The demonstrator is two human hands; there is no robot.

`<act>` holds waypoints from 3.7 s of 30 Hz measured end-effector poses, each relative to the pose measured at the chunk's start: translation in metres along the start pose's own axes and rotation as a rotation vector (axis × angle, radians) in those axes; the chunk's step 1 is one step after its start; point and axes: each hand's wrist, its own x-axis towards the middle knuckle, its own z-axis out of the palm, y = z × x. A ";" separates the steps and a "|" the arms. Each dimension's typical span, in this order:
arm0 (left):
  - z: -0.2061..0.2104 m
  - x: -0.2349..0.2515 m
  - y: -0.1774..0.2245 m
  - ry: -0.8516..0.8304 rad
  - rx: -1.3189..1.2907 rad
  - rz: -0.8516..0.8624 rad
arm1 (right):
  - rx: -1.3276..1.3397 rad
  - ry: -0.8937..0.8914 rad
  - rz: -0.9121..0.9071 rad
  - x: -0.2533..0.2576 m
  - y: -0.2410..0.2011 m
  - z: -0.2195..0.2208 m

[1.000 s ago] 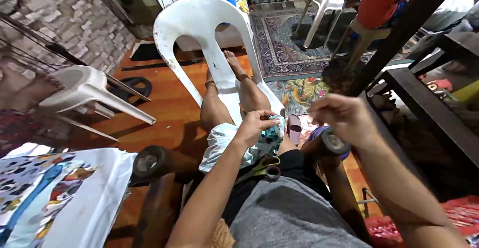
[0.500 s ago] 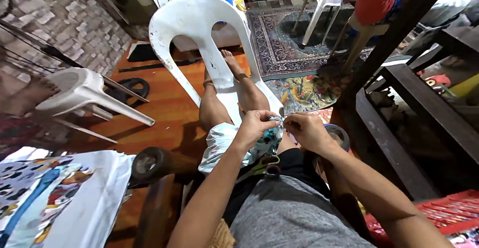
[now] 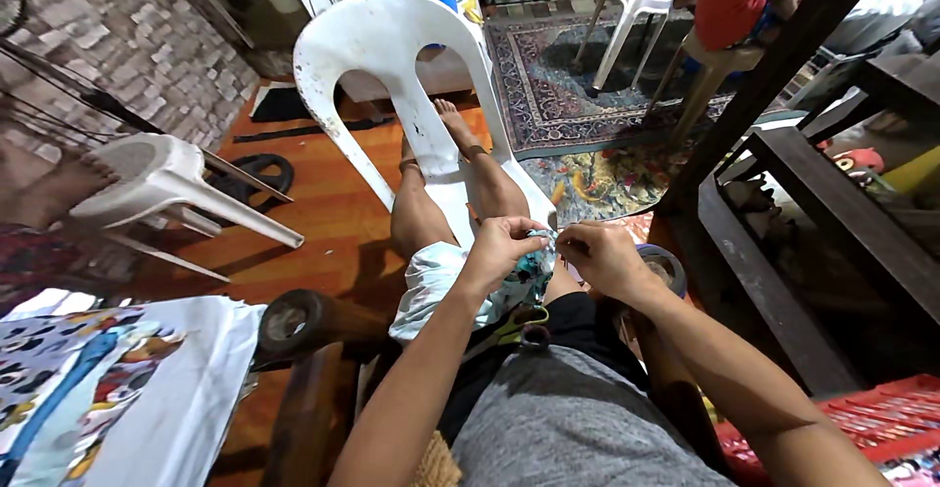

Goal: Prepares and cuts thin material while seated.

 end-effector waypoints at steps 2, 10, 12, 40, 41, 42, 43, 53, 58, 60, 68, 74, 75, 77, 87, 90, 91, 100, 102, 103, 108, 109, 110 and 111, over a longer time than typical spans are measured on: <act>0.000 0.000 0.000 -0.001 0.011 0.005 | -0.001 -0.005 0.011 0.000 0.000 0.000; 0.002 0.000 -0.001 0.012 0.079 0.049 | -0.001 -0.024 0.037 0.001 0.000 0.000; 0.003 -0.001 -0.001 0.027 0.148 0.096 | -0.005 -0.012 0.034 0.001 -0.001 0.000; 0.022 -0.005 -0.018 0.243 0.614 0.631 | 0.130 0.103 0.132 0.008 -0.009 0.006; 0.021 -0.005 -0.018 0.238 0.618 0.633 | 0.147 0.114 0.147 0.009 -0.008 0.007; 0.021 -0.005 -0.018 0.231 0.623 0.637 | 0.177 0.128 0.161 0.009 -0.007 0.009; 0.020 -0.005 -0.018 0.222 0.626 0.638 | 0.215 0.135 0.168 0.010 -0.003 0.010; 0.011 0.004 -0.021 0.189 0.763 0.833 | 0.880 -0.184 0.428 0.032 0.004 -0.007; 0.009 0.006 -0.023 0.201 0.845 0.902 | 1.015 -0.206 0.593 0.037 0.001 -0.002; 0.009 0.006 -0.024 0.225 0.850 0.915 | 1.065 -0.192 0.635 0.038 -0.004 -0.001; 0.003 0.008 -0.025 0.208 0.788 0.864 | 1.068 0.030 0.597 0.039 -0.016 -0.009; -0.001 0.014 -0.028 0.147 0.765 0.909 | 0.991 0.073 0.400 0.049 -0.008 -0.018; -0.002 0.015 -0.028 0.138 0.764 0.910 | 0.982 0.089 0.373 0.050 -0.006 -0.019; -0.003 0.014 -0.027 0.116 0.748 0.898 | 0.999 0.113 0.303 0.053 -0.001 -0.020; -0.006 0.017 -0.029 0.119 0.757 0.881 | 0.147 -0.166 -0.272 0.043 0.021 -0.028; -0.006 0.018 -0.028 0.120 0.762 0.878 | -0.084 -0.196 -0.289 0.040 0.020 -0.024; -0.006 0.018 -0.028 0.119 0.758 0.876 | -0.125 -0.223 -0.269 0.040 0.020 -0.023; -0.007 0.018 -0.028 0.126 0.767 0.876 | -0.106 -0.232 -0.148 0.042 0.020 -0.019; -0.006 0.019 -0.029 0.126 0.748 0.880 | -0.075 -0.219 -0.115 0.044 0.020 -0.018; -0.006 0.019 -0.029 0.125 0.733 0.879 | -0.050 -0.210 -0.093 0.044 0.019 -0.017; -0.007 0.018 -0.030 0.124 0.704 0.885 | 0.074 -0.189 0.029 0.046 0.015 -0.011; -0.007 0.018 -0.029 0.124 0.705 0.887 | 0.101 -0.187 0.045 0.046 0.015 -0.011; -0.008 0.018 -0.029 0.127 0.707 0.888 | 0.135 -0.190 0.061 0.047 0.016 -0.011; -0.009 0.018 -0.029 0.132 0.708 0.889 | 0.171 -0.194 0.076 0.047 0.017 -0.012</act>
